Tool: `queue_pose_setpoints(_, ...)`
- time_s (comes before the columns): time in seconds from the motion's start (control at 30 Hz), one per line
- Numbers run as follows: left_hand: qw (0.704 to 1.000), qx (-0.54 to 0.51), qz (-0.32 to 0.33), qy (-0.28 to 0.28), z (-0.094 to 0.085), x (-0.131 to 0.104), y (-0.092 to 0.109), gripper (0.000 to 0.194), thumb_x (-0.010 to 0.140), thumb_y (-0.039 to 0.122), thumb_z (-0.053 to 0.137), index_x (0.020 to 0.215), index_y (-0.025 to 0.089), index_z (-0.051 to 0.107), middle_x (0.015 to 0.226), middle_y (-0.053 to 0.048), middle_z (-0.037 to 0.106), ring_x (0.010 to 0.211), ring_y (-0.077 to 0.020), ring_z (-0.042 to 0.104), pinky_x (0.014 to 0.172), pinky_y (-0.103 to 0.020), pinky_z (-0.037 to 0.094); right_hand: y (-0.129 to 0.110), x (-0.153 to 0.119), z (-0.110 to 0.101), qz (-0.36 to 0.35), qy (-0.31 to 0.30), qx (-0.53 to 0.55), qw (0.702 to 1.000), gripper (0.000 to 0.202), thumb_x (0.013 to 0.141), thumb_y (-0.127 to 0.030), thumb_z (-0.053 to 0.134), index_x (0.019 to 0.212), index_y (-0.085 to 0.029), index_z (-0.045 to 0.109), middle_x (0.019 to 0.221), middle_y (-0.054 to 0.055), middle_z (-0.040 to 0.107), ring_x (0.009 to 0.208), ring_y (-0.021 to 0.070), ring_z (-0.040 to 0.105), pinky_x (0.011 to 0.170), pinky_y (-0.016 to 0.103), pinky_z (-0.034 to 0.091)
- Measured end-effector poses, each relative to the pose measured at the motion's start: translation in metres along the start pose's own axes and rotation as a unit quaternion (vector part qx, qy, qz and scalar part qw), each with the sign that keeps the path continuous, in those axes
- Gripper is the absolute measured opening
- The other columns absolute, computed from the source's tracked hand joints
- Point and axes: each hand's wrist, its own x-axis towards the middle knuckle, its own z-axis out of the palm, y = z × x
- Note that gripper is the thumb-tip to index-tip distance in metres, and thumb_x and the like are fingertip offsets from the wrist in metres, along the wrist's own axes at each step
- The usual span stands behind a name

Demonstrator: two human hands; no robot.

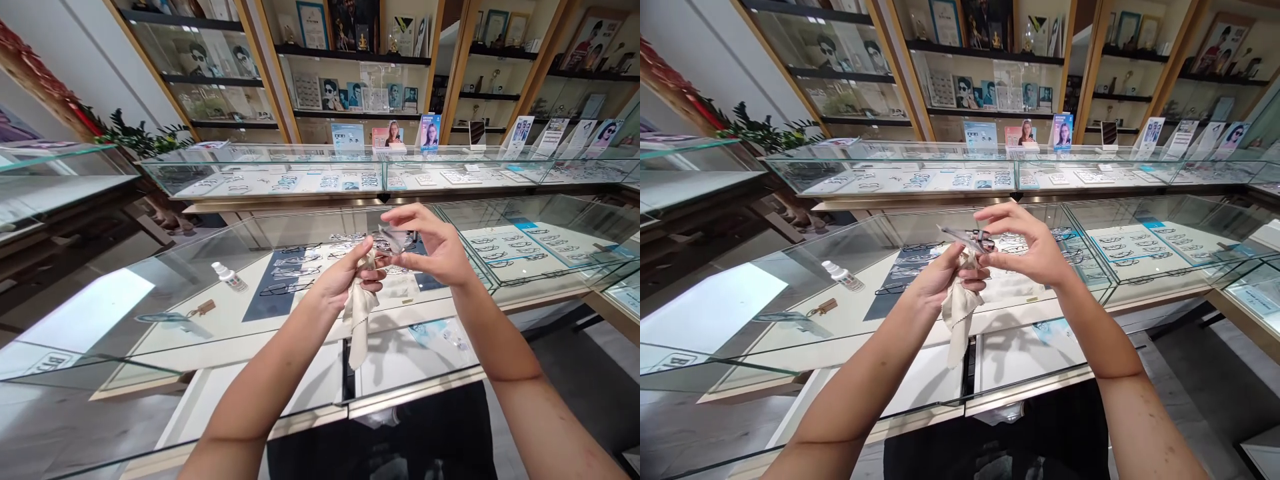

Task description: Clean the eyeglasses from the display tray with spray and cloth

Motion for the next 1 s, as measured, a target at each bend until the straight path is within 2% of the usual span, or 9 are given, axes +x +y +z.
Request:
queue_pose_setpoints(0.13,0.999,0.014,-0.046,0.003,0.0,0.013,-0.009,0.043,0.083,0.046,0.09,0.084,0.014,0.061,0.075,0.002,0.061,0.043,0.0,0.037,0.039,-0.012,0.033,-0.002,-0.001,-0.015,0.052,-0.072,0.04,0.995,0.024,0.089,-0.052,0.085,0.096,-0.029,0.084,0.123,0.006,0.077,0.117,0.0242,0.07,0.108,0.053,0.054)
queue_pose_setpoints(0.27,0.995,0.082,-0.065,0.002,-0.005,0.028,-0.017,0.043,0.087,0.053,0.083,0.093,0.015,0.063,0.08,-0.002,0.064,0.046,-0.0026,0.037,0.038,-0.013,0.027,0.003,0.001,-0.028,0.095,-0.066,0.028,0.993,0.03,0.087,-0.056,0.085,0.084,-0.026,0.082,0.113,0.007,0.078,0.11,0.0243,0.069,0.107,0.052,0.053)
queue_pose_setpoints(0.37,0.984,0.175,-0.036,0.021,-0.023,0.035,-0.021,0.043,0.081,0.051,0.084,0.086,0.017,0.058,0.077,-0.001,0.06,0.05,-0.0047,0.04,0.039,-0.014,0.024,0.019,0.005,-0.05,0.118,-0.061,-0.027,0.991,0.032,0.085,-0.058,0.085,0.085,-0.026,0.082,0.111,0.007,0.077,0.107,0.0249,0.068,0.107,0.052,0.051)
queue_pose_setpoints(0.43,0.972,0.233,-0.017,0.04,-0.041,0.035,-0.025,0.042,0.073,0.042,0.087,0.078,0.018,0.052,0.072,0.002,0.054,0.048,-0.003,0.035,0.041,-0.014,0.023,0.037,0.007,-0.071,0.138,-0.099,-0.117,0.978,0.029,0.086,-0.056,0.084,0.086,-0.027,0.083,0.116,0.007,0.076,0.11,0.0265,0.067,0.107,0.052,0.05)
queue_pose_setpoints(0.5,0.964,0.261,-0.013,0.054,-0.063,0.033,-0.029,0.039,0.066,0.033,0.086,0.075,0.019,0.05,0.068,0.005,0.051,0.047,-0.0014,0.03,0.042,-0.014,0.022,0.06,0.006,-0.092,0.169,-0.132,-0.261,0.941,0.021,0.09,-0.047,0.081,0.087,-0.026,0.084,0.117,0.007,0.077,0.114,0.0289,0.065,0.108,0.052,0.046)
queue_pose_setpoints(0.6,0.948,0.31,-0.008,0.07,-0.093,0.031,-0.037,0.034,0.06,0.029,0.082,0.072,0.019,0.052,0.063,0.004,0.052,0.046,-0.0026,0.033,0.045,-0.016,0.021,0.095,-0.002,-0.113,0.276,-0.226,-0.479,0.802,0.014,0.095,-0.033,0.074,0.096,-0.025,0.086,0.122,0.008,0.077,0.119,0.0301,0.06,0.107,0.048,0.043)
queue_pose_setpoints(0.63,0.942,0.326,-0.003,0.074,-0.1,0.03,-0.04,0.033,0.058,0.029,0.081,0.07,0.018,0.053,0.062,0.003,0.054,0.047,-0.0035,0.035,0.045,-0.017,0.022,0.106,-0.006,-0.117,0.296,-0.241,-0.499,0.778,0.013,0.094,-0.029,0.074,0.096,-0.023,0.086,0.123,0.01,0.077,0.119,0.0312,0.059,0.106,0.048,0.042)
queue_pose_setpoints(0.77,0.921,0.381,0.019,0.077,-0.117,0.033,-0.047,0.026,0.056,0.03,0.078,0.067,0.018,0.059,0.063,0.0,0.061,0.051,-0.0069,0.041,0.048,-0.02,0.027,0.136,-0.027,-0.123,0.336,-0.276,-0.536,0.724,0.013,0.089,-0.02,0.074,0.093,-0.019,0.087,0.122,0.014,0.076,0.116,0.0322,0.057,0.101,0.045,0.039)
queue_pose_setpoints(1.0,0.895,0.44,0.037,0.068,-0.12,0.031,-0.05,0.02,0.058,0.029,0.078,0.069,0.017,0.066,0.067,-0.001,0.063,0.058,-0.0109,0.046,0.052,-0.023,0.033,0.164,-0.047,-0.128,0.36,-0.319,-0.574,0.663,0.018,0.094,-0.021,0.069,0.102,-0.018,0.084,0.126,0.017,0.073,0.122,0.032,0.054,0.104,0.044,0.039)
